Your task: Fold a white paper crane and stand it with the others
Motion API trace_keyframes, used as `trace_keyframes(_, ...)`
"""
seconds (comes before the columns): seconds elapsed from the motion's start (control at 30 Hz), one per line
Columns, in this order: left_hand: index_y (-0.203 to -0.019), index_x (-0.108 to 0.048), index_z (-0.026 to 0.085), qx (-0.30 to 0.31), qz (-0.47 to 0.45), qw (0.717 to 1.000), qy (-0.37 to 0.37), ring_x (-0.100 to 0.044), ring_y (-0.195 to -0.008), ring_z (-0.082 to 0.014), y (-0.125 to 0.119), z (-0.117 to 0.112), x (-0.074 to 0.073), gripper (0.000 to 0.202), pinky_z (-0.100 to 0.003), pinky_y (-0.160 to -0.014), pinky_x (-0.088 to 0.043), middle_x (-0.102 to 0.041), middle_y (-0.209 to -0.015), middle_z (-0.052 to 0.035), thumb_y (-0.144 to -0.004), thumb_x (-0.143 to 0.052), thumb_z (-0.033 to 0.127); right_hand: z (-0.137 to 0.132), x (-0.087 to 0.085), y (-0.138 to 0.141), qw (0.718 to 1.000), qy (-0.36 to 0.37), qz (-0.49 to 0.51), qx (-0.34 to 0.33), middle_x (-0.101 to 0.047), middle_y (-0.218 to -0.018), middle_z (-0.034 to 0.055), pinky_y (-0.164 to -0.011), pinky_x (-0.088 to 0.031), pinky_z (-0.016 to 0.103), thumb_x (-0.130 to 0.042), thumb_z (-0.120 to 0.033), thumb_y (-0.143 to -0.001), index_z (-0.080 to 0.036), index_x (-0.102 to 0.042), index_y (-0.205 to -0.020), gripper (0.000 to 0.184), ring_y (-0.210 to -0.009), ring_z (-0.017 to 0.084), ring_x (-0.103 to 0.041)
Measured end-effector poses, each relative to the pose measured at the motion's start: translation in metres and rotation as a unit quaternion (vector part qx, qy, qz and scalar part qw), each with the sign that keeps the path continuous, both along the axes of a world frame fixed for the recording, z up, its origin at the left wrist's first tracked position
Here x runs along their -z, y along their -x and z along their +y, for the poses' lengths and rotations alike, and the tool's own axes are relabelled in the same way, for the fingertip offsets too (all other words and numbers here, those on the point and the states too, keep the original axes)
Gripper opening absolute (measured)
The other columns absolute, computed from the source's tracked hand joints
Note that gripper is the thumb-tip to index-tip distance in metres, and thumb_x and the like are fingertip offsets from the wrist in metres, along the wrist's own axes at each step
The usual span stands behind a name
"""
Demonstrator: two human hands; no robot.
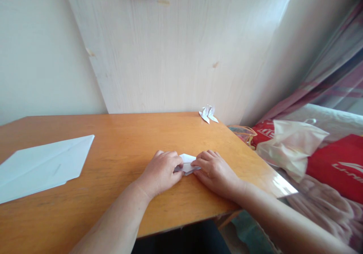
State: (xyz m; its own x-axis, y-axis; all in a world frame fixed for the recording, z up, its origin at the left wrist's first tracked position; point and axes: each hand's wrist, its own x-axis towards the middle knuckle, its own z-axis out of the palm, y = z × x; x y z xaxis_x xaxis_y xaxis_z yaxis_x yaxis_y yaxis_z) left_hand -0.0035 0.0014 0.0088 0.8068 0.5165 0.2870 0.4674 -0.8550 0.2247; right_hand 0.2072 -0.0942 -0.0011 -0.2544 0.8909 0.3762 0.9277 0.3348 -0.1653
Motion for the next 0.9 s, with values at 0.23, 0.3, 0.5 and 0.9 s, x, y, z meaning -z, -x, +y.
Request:
trace_keyframes(0.23, -0.084, -0.069, 0.027, 0.005, 0.012, 1.0, -0.006, -0.059, -0.084, -0.0174, 0.0, -0.002, -0.003, 0.009, -0.033, -0.08, -0.035, -0.064, -0.086, 0.0019, -0.091, -0.063, 0.027, 0.003, -0.003, 0.004, 0.999, 0.014, -0.013, -0.025, -0.063, -0.089, 0.0046, -0.077, -0.037, 0.032, -0.057, -0.023, -0.097, -0.019, -0.067, -0.086, 0.016, -0.083, 0.018, -0.054)
trace_keyframes(0.3, -0.083, -0.071, 0.027, 0.006, 0.015, 1.0, -0.002, -0.059, -0.084, -0.0171, 0.001, -0.002, -0.004, 0.011, -0.034, -0.081, -0.034, -0.064, -0.086, 0.0017, -0.091, -0.063, 0.028, 0.004, -0.005, 0.004, 0.999, 0.021, -0.014, -0.026, -0.064, -0.087, 0.0044, -0.075, -0.036, 0.031, -0.057, -0.023, -0.097, -0.019, -0.068, -0.086, 0.017, -0.081, 0.017, -0.054)
trace_keyframes(0.5, -0.084, -0.073, 0.027, -0.002, 0.028, 1.0, 0.013, -0.058, -0.084, -0.0162, 0.001, -0.002, -0.005, 0.014, -0.035, -0.082, -0.033, -0.064, -0.086, 0.0011, -0.091, -0.061, 0.026, 0.007, -0.006, 0.0, 0.998, 0.038, -0.006, -0.046, -0.064, -0.087, 0.0038, -0.074, -0.036, 0.03, -0.055, -0.022, -0.099, -0.02, -0.072, -0.09, 0.02, -0.08, 0.016, -0.055)
trace_keyframes(0.9, -0.082, -0.07, 0.025, -0.01, 0.031, 0.999, 0.005, -0.058, -0.085, -0.0159, 0.0, -0.002, -0.003, 0.016, -0.036, -0.084, -0.032, -0.065, -0.087, 0.0016, -0.092, -0.058, 0.023, 0.01, -0.01, 0.0, 0.997, 0.051, 0.012, -0.052, -0.063, -0.086, 0.0032, -0.075, -0.037, 0.029, -0.058, -0.024, -0.096, -0.02, -0.071, -0.089, 0.015, -0.08, 0.016, -0.055)
